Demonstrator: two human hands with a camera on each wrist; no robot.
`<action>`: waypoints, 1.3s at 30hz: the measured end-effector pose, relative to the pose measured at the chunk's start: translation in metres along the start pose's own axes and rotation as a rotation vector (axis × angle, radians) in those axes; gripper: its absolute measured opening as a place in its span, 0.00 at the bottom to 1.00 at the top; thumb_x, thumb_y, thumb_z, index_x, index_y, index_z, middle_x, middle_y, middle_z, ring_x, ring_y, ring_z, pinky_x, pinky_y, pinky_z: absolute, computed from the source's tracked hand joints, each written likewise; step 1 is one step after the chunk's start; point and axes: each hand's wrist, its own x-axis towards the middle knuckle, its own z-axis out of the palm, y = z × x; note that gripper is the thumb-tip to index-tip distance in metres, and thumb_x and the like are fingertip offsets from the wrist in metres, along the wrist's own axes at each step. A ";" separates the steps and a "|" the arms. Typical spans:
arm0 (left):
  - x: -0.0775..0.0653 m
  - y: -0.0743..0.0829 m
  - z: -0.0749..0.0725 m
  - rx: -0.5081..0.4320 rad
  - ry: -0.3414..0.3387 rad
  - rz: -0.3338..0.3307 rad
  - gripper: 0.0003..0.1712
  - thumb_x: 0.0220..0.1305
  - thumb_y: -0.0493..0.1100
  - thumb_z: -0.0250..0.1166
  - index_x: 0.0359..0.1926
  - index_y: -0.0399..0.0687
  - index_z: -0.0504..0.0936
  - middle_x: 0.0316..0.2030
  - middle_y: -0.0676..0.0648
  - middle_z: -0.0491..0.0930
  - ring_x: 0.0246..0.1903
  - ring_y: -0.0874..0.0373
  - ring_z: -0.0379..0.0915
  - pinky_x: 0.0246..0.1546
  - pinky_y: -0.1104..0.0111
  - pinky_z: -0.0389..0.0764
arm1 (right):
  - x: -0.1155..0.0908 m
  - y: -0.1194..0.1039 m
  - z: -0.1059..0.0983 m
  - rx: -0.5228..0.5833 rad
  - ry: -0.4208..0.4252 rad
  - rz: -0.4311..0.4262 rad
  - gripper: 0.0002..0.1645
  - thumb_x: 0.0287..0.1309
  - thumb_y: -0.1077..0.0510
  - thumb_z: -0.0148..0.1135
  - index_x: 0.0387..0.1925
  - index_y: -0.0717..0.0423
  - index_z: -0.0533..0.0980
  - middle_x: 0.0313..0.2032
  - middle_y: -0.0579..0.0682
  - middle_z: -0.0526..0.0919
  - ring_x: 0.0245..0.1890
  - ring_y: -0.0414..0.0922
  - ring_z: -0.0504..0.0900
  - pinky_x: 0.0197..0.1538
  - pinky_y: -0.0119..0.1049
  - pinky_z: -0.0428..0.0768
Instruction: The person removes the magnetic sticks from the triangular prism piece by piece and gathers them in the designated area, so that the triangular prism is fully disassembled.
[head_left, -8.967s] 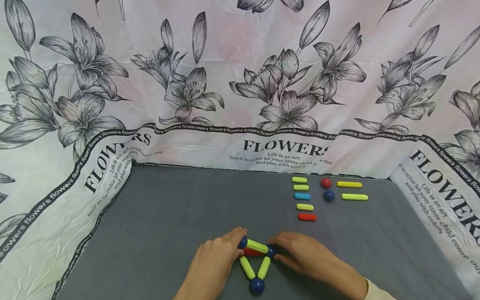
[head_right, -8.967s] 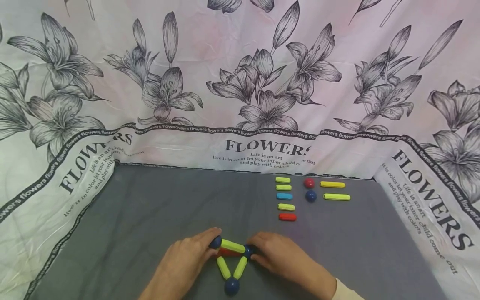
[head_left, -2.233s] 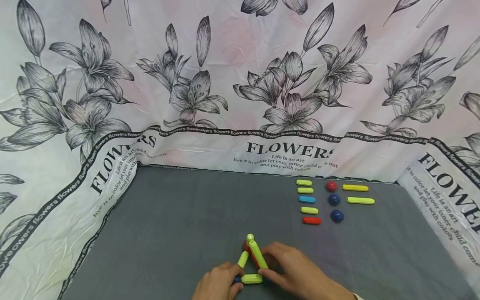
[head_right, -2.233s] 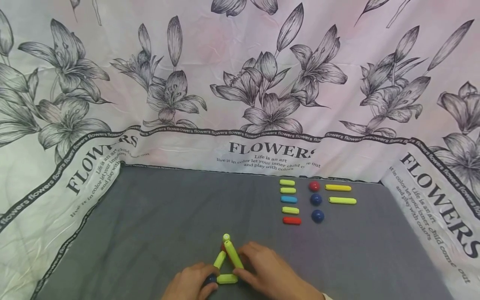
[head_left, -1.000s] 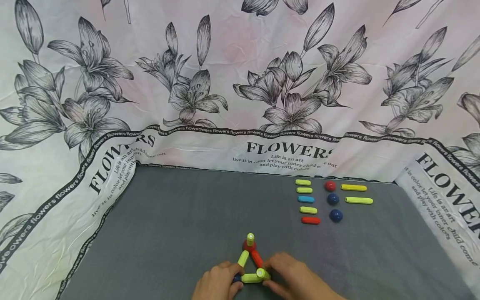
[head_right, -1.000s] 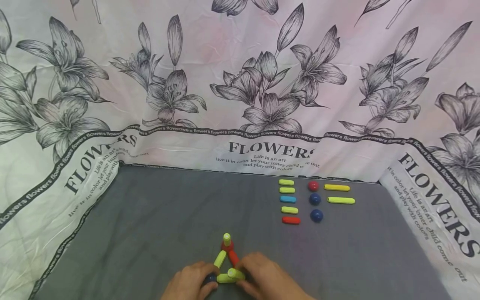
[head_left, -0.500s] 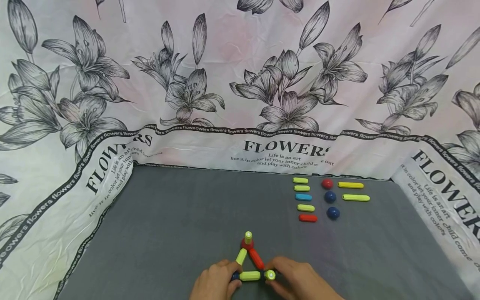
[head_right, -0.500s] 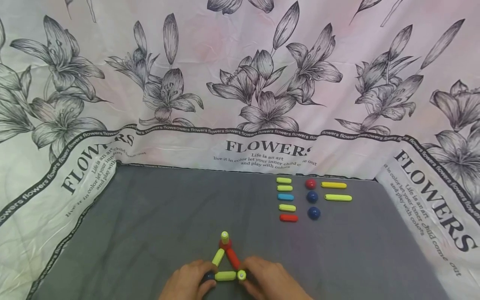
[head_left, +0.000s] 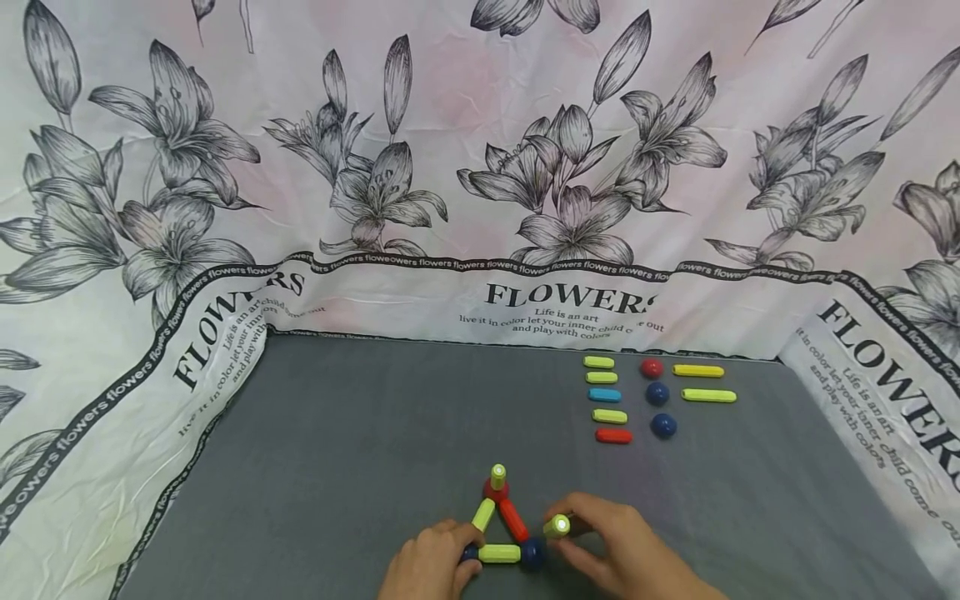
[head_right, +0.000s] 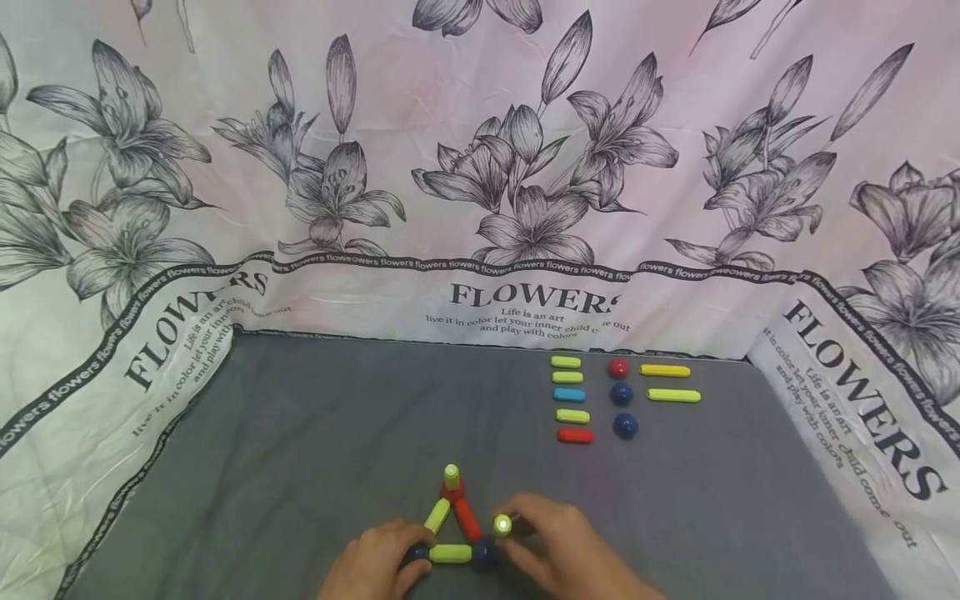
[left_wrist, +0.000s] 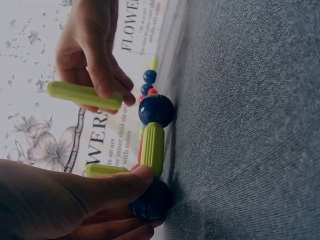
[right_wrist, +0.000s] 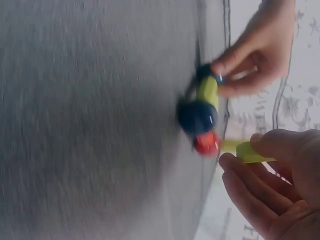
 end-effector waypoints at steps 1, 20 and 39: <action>0.000 0.000 0.000 -0.005 -0.001 0.001 0.09 0.63 0.43 0.78 0.43 0.57 0.88 0.33 0.55 0.80 0.26 0.59 0.77 0.28 0.59 0.81 | -0.001 0.000 -0.004 -0.031 0.015 0.003 0.18 0.67 0.62 0.73 0.52 0.42 0.79 0.44 0.40 0.87 0.43 0.34 0.88 0.43 0.36 0.88; 0.001 -0.002 0.001 0.010 0.005 -0.004 0.09 0.62 0.44 0.79 0.42 0.58 0.88 0.33 0.56 0.79 0.27 0.58 0.77 0.27 0.56 0.81 | -0.030 0.032 -0.116 -0.647 0.455 0.158 0.18 0.60 0.60 0.79 0.51 0.45 0.85 0.46 0.40 0.86 0.41 0.40 0.86 0.45 0.24 0.79; 0.001 -0.001 0.000 -0.010 0.002 0.006 0.09 0.63 0.43 0.78 0.42 0.56 0.88 0.32 0.54 0.80 0.25 0.59 0.75 0.26 0.58 0.80 | -0.055 0.101 -0.163 -0.861 0.404 0.249 0.24 0.47 0.71 0.80 0.48 0.61 0.82 0.42 0.57 0.84 0.37 0.59 0.86 0.37 0.58 0.82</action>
